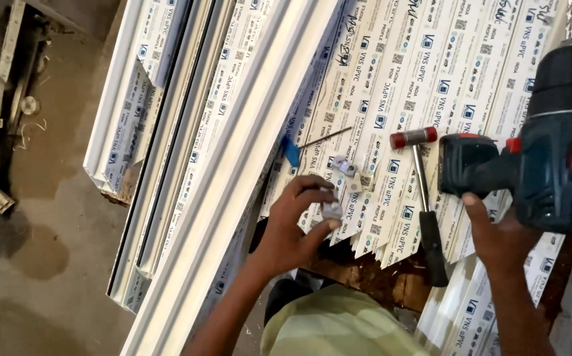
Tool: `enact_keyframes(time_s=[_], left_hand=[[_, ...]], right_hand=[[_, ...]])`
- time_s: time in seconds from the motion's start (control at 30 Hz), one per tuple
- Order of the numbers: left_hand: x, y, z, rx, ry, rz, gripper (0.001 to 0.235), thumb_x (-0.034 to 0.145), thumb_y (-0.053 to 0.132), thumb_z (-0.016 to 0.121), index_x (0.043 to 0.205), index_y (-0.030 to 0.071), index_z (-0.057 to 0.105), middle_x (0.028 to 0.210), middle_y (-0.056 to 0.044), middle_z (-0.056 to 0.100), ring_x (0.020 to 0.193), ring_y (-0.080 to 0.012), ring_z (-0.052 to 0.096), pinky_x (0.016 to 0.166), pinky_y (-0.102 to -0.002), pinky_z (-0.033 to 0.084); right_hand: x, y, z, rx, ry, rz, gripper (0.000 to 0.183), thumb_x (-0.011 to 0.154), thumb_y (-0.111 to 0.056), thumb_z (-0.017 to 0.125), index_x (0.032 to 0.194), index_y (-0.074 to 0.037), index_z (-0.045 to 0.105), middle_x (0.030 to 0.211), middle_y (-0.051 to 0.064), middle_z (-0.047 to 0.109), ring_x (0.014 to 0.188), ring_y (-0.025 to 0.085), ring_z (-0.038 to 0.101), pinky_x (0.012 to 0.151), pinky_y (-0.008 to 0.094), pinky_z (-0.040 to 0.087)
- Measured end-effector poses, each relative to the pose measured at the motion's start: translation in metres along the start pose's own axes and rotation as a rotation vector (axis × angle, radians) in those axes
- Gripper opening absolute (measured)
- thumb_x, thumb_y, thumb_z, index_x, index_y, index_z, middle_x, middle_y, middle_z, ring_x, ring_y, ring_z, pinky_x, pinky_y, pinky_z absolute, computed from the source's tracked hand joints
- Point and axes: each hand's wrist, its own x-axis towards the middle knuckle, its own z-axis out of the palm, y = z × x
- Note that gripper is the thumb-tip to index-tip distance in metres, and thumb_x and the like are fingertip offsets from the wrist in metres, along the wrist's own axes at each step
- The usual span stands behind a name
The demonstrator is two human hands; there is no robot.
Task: The person assembles uPVC window frame components, attaches brackets, and uses a hammer and drill.
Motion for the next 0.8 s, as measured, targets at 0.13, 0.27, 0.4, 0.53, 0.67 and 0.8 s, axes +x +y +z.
enact_keyframes(time_s=[0.13,0.27,0.4,0.53,0.67,0.8], left_hand=[[-0.043,0.020,0.004,-0.405,0.022,-0.070,0.031,0.086,0.003,0.079,0.115,0.004,0.066,0.123,-0.013,0.068,0.114,-0.0270,0.069,0.101,-0.036,0.055],[-0.074,0.042,0.007,-0.546,-0.023,-0.143,0.030,0.086,0.000,0.077,0.115,0.003,0.069,0.122,-0.013,0.070,0.111,-0.0250,0.070,0.096,-0.034,0.056],[-0.105,0.077,-0.006,-0.495,-0.104,-0.056,0.028,0.088,-0.004,0.074,0.115,0.004,0.072,0.124,-0.012,0.072,0.114,-0.0255,0.072,0.097,-0.034,0.057],[-0.142,0.100,-0.029,-0.477,-0.160,0.060,0.036,0.088,-0.011,0.063,0.117,0.008,0.073,0.129,-0.009,0.070,0.126,-0.0280,0.071,0.108,-0.038,0.059],[-0.179,0.100,-0.042,-0.601,-0.275,0.114,0.038,0.092,-0.014,0.058,0.116,0.011,0.073,0.130,-0.007,0.069,0.131,-0.0280,0.069,0.122,-0.046,0.050],[-0.194,0.105,-0.059,-0.804,-0.434,0.244,0.038,0.095,-0.011,0.061,0.114,0.018,0.075,0.131,-0.001,0.066,0.138,-0.0245,0.057,0.123,-0.045,0.042]], right_hand=[[-0.052,-0.068,0.016,0.120,0.258,0.111,0.064,0.091,-0.019,0.073,0.143,-0.004,0.039,0.140,0.010,0.047,0.127,0.023,0.050,0.108,0.038,0.046],[-0.129,-0.116,0.029,0.354,0.072,0.159,0.056,0.098,-0.016,0.071,0.147,0.000,0.047,0.142,0.015,0.055,0.126,0.022,0.057,0.114,0.037,0.048],[-0.168,-0.180,0.043,0.525,-0.040,0.130,0.058,0.094,-0.013,0.072,0.144,0.003,0.047,0.144,0.017,0.053,0.124,0.024,0.059,0.108,0.039,0.050],[-0.209,-0.208,0.054,0.786,-0.029,0.270,0.055,0.096,-0.009,0.069,0.144,0.005,0.047,0.141,0.019,0.053,0.127,0.026,0.061,0.104,0.041,0.053],[-0.251,-0.233,0.055,0.834,0.036,0.325,0.046,0.102,-0.010,0.066,0.143,0.004,0.049,0.132,0.019,0.058,0.123,0.027,0.063,0.103,0.043,0.054],[-0.300,-0.271,0.056,0.695,0.131,0.247,0.030,0.105,-0.014,0.062,0.133,0.000,0.058,0.122,0.016,0.063,0.114,0.025,0.070,0.096,0.044,0.061]])
